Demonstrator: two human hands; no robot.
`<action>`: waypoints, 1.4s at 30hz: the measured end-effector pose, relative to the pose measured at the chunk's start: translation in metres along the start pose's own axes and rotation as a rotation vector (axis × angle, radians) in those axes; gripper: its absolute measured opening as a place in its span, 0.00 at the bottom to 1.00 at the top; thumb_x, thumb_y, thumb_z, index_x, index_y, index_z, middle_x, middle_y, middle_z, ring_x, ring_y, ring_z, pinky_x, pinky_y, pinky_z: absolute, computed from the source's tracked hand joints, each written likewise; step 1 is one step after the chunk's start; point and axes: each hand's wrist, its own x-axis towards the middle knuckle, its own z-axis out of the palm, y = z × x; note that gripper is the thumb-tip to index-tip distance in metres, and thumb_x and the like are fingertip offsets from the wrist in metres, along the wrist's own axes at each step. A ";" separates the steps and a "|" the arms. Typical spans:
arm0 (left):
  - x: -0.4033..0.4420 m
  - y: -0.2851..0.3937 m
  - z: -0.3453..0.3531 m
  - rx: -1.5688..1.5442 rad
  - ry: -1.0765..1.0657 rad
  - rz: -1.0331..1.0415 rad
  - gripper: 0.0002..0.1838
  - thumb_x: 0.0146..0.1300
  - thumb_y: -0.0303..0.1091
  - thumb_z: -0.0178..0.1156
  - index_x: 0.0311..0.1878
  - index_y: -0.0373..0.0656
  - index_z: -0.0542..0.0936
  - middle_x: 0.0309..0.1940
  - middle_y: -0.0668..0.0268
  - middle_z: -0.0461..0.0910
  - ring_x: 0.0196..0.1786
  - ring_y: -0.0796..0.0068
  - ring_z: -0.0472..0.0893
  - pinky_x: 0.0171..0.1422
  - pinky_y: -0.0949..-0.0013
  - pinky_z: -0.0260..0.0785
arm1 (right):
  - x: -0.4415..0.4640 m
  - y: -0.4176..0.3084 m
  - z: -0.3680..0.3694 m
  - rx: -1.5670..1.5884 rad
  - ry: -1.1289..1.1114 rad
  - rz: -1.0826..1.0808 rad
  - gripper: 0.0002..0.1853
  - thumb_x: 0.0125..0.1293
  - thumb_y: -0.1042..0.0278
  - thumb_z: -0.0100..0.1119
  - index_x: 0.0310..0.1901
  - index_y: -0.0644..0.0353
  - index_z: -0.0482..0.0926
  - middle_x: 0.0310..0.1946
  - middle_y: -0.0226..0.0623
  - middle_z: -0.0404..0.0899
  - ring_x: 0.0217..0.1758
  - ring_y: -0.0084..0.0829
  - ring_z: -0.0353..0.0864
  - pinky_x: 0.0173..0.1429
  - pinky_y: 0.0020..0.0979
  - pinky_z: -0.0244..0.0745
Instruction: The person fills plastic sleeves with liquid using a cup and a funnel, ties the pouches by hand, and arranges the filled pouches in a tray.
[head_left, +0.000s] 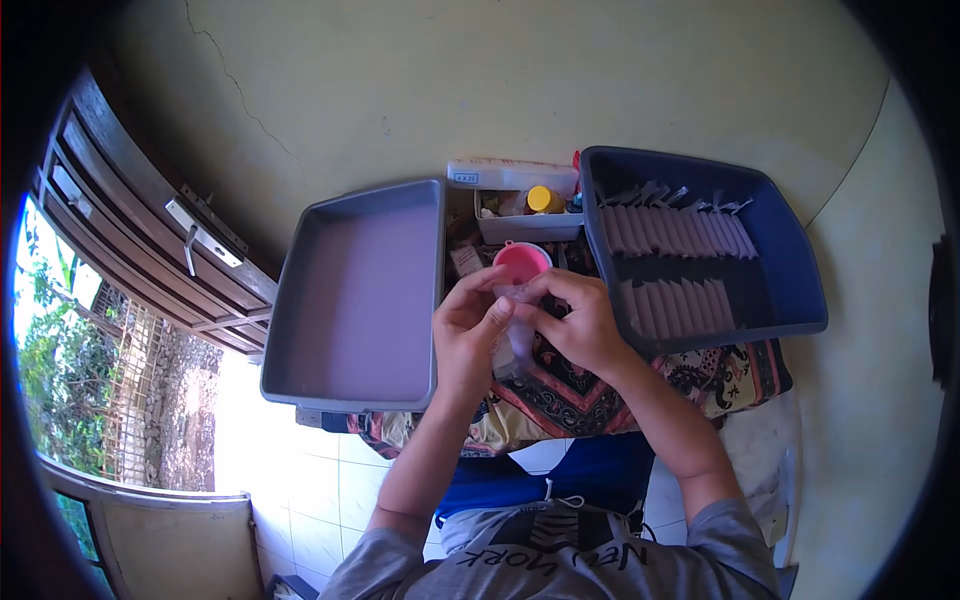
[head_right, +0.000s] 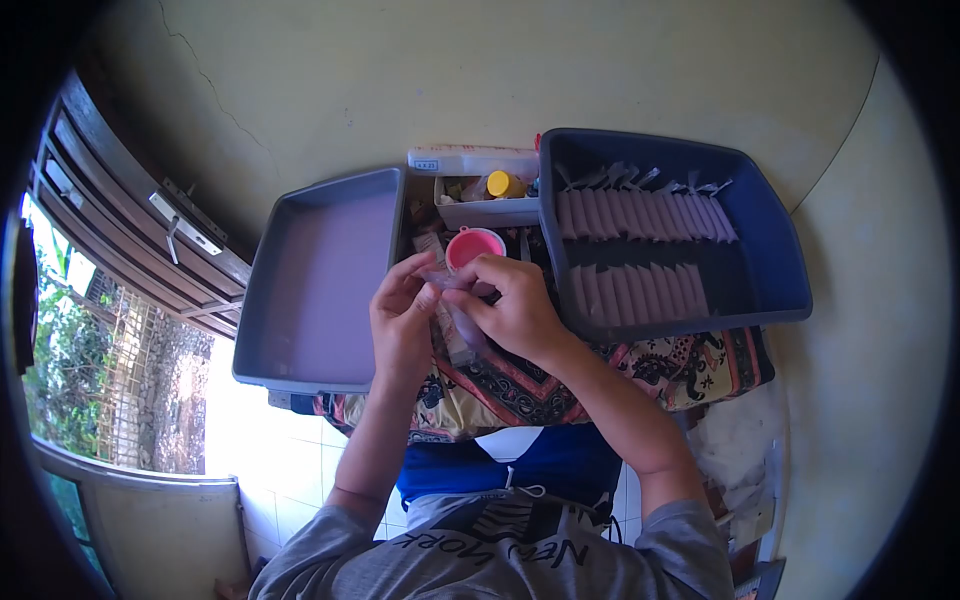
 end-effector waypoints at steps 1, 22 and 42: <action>0.001 -0.001 0.000 0.001 0.002 0.003 0.14 0.65 0.26 0.61 0.52 0.34 0.78 0.47 0.63 0.79 0.52 0.74 0.76 0.59 0.70 0.66 | 0.003 -0.006 -0.004 0.042 -0.016 0.062 0.10 0.55 0.75 0.69 0.37 0.65 0.80 0.34 0.36 0.83 0.35 0.25 0.83 0.42 0.28 0.75; 0.004 -0.031 -0.003 -0.299 -0.457 -0.221 0.22 0.64 0.43 0.63 0.54 0.37 0.74 0.45 0.51 0.81 0.51 0.59 0.81 0.59 0.59 0.70 | 0.018 -0.036 -0.036 0.614 0.000 0.228 0.06 0.62 0.75 0.67 0.36 0.66 0.79 0.29 0.31 0.80 0.32 0.14 0.77 0.35 0.18 0.71; 0.002 -0.019 -0.004 -0.194 -0.413 -0.263 0.14 0.59 0.23 0.66 0.37 0.45 0.67 0.36 0.62 0.81 0.38 0.74 0.82 0.42 0.73 0.75 | 0.004 -0.020 -0.038 0.499 -0.164 0.324 0.05 0.63 0.77 0.63 0.38 0.67 0.78 0.35 0.33 0.80 0.38 0.19 0.78 0.47 0.23 0.75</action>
